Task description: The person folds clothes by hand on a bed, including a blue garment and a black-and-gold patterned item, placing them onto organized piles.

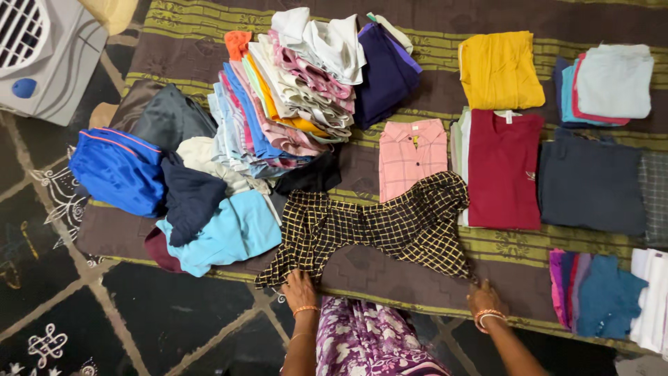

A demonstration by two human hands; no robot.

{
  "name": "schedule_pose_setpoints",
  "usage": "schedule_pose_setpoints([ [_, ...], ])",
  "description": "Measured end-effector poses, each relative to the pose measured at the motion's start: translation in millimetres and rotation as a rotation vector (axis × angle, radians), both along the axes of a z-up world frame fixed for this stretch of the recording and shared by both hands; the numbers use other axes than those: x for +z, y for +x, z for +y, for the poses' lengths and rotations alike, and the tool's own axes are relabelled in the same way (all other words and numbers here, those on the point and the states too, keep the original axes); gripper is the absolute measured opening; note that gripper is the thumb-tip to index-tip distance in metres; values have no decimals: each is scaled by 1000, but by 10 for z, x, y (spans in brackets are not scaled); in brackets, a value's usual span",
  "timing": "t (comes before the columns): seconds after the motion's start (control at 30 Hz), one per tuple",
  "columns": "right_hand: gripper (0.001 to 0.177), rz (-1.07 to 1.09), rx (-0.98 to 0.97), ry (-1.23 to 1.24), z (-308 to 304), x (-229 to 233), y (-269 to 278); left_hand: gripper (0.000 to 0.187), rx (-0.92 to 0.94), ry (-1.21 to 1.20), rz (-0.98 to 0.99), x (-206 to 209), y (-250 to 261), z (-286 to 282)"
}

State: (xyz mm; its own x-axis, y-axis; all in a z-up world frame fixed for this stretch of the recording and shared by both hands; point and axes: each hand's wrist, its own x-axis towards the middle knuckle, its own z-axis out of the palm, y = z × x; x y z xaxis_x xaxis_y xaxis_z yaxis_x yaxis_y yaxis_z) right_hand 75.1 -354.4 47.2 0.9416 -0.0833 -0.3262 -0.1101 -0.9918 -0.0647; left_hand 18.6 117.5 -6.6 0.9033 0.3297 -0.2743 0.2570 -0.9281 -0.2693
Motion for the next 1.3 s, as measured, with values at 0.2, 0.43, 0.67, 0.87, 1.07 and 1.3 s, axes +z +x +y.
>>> schedule_pose_setpoints([
  [0.2,37,559,-261,564,748,31,-315,56,-278,-103,-189,91,-234,-392],
  [0.43,36,754,-796,1273,1685,-252,-866,51,-255,-750,377,160,-180,-1310],
  [0.67,29,491,-692,1359,1372,-233,-1087,34,-376,-1010,613,-78,857,-1846],
  [0.87,29,471,-1011,1487,1316,-144,-1119,45,-337,-733,25,-146,1357,-2456],
  [1.07,37,549,-1004,1260,1197,-220,-1392,67,-80,-797,246,-57,1785,-2638],
  [1.3,61,423,-1017,1328,1401,-775,-1410,76,-38,-1087,285,133,1804,-2554],
])
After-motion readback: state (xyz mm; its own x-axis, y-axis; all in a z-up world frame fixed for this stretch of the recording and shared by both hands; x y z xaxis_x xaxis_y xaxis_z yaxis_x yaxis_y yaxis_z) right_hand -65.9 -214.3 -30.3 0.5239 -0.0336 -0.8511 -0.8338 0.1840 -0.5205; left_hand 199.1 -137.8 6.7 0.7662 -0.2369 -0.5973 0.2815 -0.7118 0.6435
